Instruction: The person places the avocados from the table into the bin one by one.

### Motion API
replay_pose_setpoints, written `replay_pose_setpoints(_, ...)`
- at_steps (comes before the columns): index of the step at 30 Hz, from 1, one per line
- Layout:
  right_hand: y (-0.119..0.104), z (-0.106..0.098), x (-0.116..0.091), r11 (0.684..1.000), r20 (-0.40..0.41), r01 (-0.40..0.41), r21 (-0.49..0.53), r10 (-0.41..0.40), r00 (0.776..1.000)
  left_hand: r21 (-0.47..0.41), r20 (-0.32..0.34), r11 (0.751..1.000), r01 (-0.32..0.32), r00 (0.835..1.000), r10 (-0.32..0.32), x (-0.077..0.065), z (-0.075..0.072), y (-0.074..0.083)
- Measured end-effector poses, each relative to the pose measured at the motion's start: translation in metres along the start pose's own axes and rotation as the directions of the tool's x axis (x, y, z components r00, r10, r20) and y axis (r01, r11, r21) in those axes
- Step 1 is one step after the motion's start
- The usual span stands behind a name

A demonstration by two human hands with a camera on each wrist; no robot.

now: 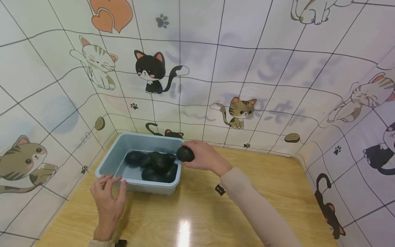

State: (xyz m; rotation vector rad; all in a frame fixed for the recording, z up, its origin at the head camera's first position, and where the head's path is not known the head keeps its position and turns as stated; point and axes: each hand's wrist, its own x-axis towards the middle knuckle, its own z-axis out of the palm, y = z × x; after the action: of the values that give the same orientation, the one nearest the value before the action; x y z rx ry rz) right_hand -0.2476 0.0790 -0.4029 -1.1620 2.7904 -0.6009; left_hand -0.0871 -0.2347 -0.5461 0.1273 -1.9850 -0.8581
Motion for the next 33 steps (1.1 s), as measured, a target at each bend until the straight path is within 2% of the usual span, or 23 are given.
replay_pose_setpoints(6, -0.011, 0.0, 0.006, 1.0, 0.029, 0.011, -0.024, -0.011, 1.0, -0.011, -0.045, 0.999, -0.035, 0.998, 0.034, 0.0, 0.003, -0.001)
replay_pose_setpoints(10, -0.016, 0.001, 0.011, 0.999, 0.054, 0.014, -0.051, -0.011, 0.998, -0.017, -0.052, 0.999, -0.04, 0.998, 0.039, 0.0, 0.004, -0.003)
replay_pose_setpoints(24, -0.043, 0.007, 0.029, 0.985, 0.134, 0.141, -0.105, -0.126, 0.983, -0.019, -0.063, 0.999, -0.033, 0.997, 0.031, -0.002, 0.005, -0.004)
replay_pose_setpoints(33, -0.059, 0.008, 0.034, 0.975, 0.16, 0.168, -0.147, -0.144, 0.976, -0.015, -0.057, 0.999, -0.036, 0.998, 0.035, -0.001, 0.004, -0.004)
